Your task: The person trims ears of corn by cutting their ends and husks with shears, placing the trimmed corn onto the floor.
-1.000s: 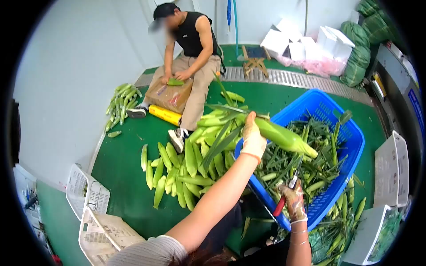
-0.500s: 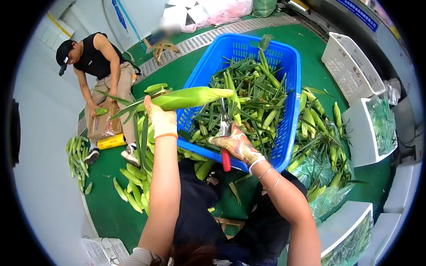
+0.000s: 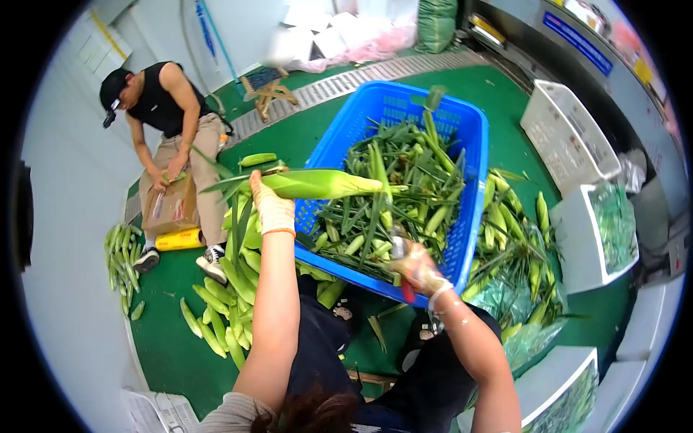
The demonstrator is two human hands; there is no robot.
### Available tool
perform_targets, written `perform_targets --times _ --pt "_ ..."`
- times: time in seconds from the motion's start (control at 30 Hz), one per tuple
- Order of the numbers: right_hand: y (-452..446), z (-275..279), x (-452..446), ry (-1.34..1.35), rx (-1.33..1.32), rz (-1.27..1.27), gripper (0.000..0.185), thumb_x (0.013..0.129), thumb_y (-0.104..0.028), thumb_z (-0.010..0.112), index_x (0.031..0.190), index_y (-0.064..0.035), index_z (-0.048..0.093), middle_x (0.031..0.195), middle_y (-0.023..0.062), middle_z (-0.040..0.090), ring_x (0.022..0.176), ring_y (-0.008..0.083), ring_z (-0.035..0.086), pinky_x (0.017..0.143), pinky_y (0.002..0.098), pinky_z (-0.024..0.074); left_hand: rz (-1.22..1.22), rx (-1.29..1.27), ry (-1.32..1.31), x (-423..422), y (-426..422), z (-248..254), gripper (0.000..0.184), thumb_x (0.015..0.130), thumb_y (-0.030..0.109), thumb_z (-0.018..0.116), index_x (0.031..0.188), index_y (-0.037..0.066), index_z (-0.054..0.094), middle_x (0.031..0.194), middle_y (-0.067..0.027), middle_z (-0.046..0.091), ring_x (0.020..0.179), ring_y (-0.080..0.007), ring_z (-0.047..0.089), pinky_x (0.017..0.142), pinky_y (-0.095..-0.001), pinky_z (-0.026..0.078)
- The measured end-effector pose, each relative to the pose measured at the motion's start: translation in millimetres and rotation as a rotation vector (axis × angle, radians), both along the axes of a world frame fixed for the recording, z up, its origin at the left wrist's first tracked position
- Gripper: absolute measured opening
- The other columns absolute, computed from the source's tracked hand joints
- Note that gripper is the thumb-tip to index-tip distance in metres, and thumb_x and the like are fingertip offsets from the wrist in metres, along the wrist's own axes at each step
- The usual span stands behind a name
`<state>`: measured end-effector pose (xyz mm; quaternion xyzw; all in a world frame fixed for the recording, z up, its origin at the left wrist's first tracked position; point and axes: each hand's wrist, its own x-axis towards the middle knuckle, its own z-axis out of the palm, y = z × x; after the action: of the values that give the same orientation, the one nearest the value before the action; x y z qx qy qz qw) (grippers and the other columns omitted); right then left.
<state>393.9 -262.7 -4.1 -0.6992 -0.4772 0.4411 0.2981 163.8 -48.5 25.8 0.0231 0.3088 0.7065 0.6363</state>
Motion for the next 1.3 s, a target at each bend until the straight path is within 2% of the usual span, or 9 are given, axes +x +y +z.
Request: perform_targets --times 0.17,0.33,0.37,0.5,0.63,0.87,0.97,1.1,1.3 --pt "2 34 3 -0.273 0.203 -0.346 0.049 0.069 -0.021 0.078 0.107 -0.0056 0.050 0.083 0.0077 0.063 0.071 0.0202 0.059 0.064 0.0343 0.0497 -0.179 0.194 0.237 7 -12 -19 0.039 0.083 0.050 0.064 0.093 0.012 0.056 0.081 -0.0034 0.056 0.073 -0.0173 0.056 0.070 -0.0344 0.049" --pt "16 31 -21 -0.518 0.416 -0.109 0.054 0.069 -0.010 0.075 0.114 -0.0011 0.047 0.089 0.0191 0.063 0.076 0.0310 0.063 0.068 0.0367 0.0512 -0.229 -0.061 0.398 69 -40 12 0.056 0.075 0.048 0.073 0.095 -0.004 0.063 0.083 -0.0121 0.063 0.067 -0.0200 0.054 0.064 -0.0387 0.046" --pt "18 32 -26 -0.436 0.337 -0.149 0.059 0.069 -0.007 0.075 0.120 -0.0003 0.047 0.092 0.0167 0.064 0.077 0.0276 0.063 0.069 0.0352 0.0512 -0.303 -0.120 0.627 67 -44 23 0.057 0.075 0.045 0.075 0.098 -0.005 0.063 0.088 -0.0142 0.064 0.069 -0.0223 0.057 0.064 -0.0389 0.047" --pt "15 23 -16 -0.114 0.564 -0.208 0.046 0.068 -0.011 0.078 0.106 -0.0022 0.052 0.082 0.0041 0.059 0.064 0.0162 0.055 0.059 0.0300 0.0472 -0.347 -0.214 0.057 61 -22 -7 0.039 0.076 0.042 0.074 0.091 0.006 0.065 0.081 -0.0095 0.064 0.066 -0.0220 0.058 0.059 -0.0373 0.048" --pt "20 49 -22 0.534 0.662 -0.370 0.032 0.082 -0.023 0.068 0.104 -0.0038 0.053 0.071 0.0009 0.054 0.055 0.0105 0.050 0.048 0.0227 0.0408 -0.372 -0.159 0.326 43 -18 -15 0.042 0.082 0.051 0.063 0.087 0.010 0.065 0.080 -0.0054 0.064 0.066 -0.0194 0.060 0.053 -0.0370 0.049" --pt "49 6 61 0.078 0.558 -0.527 0.031 0.078 -0.015 0.073 0.099 -0.0022 0.054 0.075 0.0021 0.057 0.059 0.0115 0.050 0.053 0.0268 0.0422 0.035 -0.066 0.332 -18 8 -17 0.045 0.089 0.047 0.058 0.074 0.004 0.060 0.071 -0.0085 0.061 0.058 -0.0195 0.058 0.052 -0.0340 0.047" --pt "47 10 42 -0.536 0.317 -0.377 0.045 0.070 -0.023 0.078 0.100 0.0011 0.054 0.085 0.0101 0.060 0.071 0.0219 0.054 0.067 0.0356 0.0466 0.141 -0.045 0.307 -25 -4 -4 0.038 0.088 0.037 0.063 0.072 0.003 0.057 0.063 -0.0084 0.058 0.049 -0.0195 0.054 0.047 -0.0327 0.044" --pt "27 12 3 0.294 0.284 -0.197 0.038 0.072 -0.020 0.076 0.098 -0.0024 0.054 0.078 0.0017 0.054 0.068 0.0140 0.051 0.063 0.0287 0.0441 -0.122 0.013 0.535 15 -18 7 0.038 0.086 0.040 0.063 0.073 0.005 0.058 0.060 -0.0071 0.057 0.049 -0.0198 0.055 0.047 -0.0328 0.044" --pt "-2 33 -54 0.371 0.293 -0.110 0.040 0.069 -0.008 0.075 0.102 -0.0029 0.054 0.085 0.0016 0.059 0.072 0.0133 0.056 0.066 0.0274 0.0477 -0.578 0.342 0.780 80 -40 -3 0.047 0.083 0.050 0.062 0.099 0.006 0.061 0.076 -0.0053 0.062 0.065 -0.0168 0.059 0.061 -0.0304 0.048"
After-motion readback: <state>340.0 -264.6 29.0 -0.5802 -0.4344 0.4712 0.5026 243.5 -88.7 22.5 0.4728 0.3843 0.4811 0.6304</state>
